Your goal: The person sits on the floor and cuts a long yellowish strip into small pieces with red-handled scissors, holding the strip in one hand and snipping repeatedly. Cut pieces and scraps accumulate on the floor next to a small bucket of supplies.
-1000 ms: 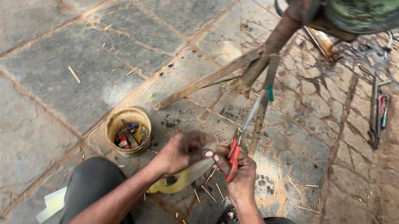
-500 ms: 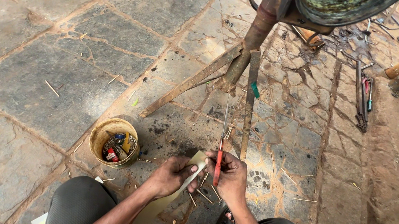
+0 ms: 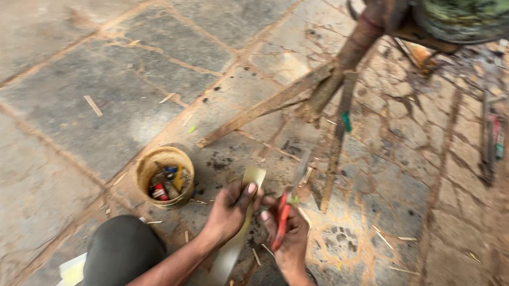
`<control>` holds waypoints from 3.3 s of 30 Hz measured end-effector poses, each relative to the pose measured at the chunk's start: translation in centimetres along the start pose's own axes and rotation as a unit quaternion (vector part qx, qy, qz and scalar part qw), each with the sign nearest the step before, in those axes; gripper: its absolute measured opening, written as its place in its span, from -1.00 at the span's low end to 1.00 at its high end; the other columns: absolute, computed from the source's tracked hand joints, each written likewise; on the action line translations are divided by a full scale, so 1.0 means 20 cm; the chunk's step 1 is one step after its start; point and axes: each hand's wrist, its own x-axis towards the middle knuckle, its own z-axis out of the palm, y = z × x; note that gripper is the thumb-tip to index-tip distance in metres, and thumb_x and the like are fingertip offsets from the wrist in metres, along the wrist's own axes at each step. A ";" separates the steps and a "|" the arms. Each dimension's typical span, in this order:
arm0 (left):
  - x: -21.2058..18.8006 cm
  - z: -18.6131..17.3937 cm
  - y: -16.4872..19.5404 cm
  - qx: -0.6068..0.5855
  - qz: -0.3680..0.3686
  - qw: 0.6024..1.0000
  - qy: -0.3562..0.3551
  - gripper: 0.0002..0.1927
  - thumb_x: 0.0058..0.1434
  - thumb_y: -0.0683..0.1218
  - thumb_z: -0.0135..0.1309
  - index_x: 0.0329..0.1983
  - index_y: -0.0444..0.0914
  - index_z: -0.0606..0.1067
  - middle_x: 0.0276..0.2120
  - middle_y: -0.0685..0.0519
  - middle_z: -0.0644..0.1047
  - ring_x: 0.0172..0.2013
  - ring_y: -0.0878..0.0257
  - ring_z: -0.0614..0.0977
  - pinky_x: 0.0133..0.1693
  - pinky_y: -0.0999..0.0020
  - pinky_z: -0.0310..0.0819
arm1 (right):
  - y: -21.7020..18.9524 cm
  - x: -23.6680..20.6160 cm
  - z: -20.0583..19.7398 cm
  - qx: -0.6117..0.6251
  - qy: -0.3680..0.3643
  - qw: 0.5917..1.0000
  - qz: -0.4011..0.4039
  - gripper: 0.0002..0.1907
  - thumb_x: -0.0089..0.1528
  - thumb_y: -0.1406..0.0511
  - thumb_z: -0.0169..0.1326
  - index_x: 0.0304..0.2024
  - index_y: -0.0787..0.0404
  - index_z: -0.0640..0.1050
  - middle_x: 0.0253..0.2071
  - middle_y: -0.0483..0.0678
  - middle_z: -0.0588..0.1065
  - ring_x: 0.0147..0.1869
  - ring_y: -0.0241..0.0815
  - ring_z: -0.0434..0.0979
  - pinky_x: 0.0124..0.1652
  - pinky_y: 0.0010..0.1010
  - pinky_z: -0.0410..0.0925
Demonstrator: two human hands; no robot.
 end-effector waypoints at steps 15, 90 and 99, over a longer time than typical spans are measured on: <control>0.24 -0.40 0.08 -0.269 -0.086 0.915 0.287 -0.77 0.48 0.00 -0.14 -0.13 -0.21 0.46 -0.55 0.17 0.37 -0.60 0.39 0.31 -0.56 0.44 0.23 | 0.17 -0.07 0.05 -0.072 -0.124 0.962 0.232 -0.78 0.15 0.36 0.31 -0.19 0.36 0.68 -0.49 -0.09 0.61 -0.55 -0.38 0.50 -0.51 -0.56 0.39; 0.06 -0.40 0.24 0.041 0.004 0.999 0.007 -0.73 0.09 -0.28 0.04 -0.23 -0.25 0.69 -0.12 0.07 0.67 -0.16 0.29 0.72 -0.01 0.31 0.70 | 0.10 -0.28 -0.08 0.072 -0.166 0.945 0.273 -0.79 0.13 0.39 0.30 -0.28 0.46 0.62 -0.47 0.02 0.60 -0.60 -0.31 0.49 -0.59 -0.52 0.39; 0.06 -0.40 0.25 0.088 -0.001 0.996 0.009 -0.73 0.09 -0.29 0.03 -0.23 -0.27 0.70 -0.11 0.11 0.67 -0.19 0.34 0.71 -0.06 0.36 0.68 | 0.10 -0.28 -0.08 0.074 -0.179 0.948 0.251 -0.77 0.16 0.36 0.32 -0.29 0.46 0.61 -0.49 -0.03 0.56 -0.59 -0.33 0.47 -0.58 -0.55 0.36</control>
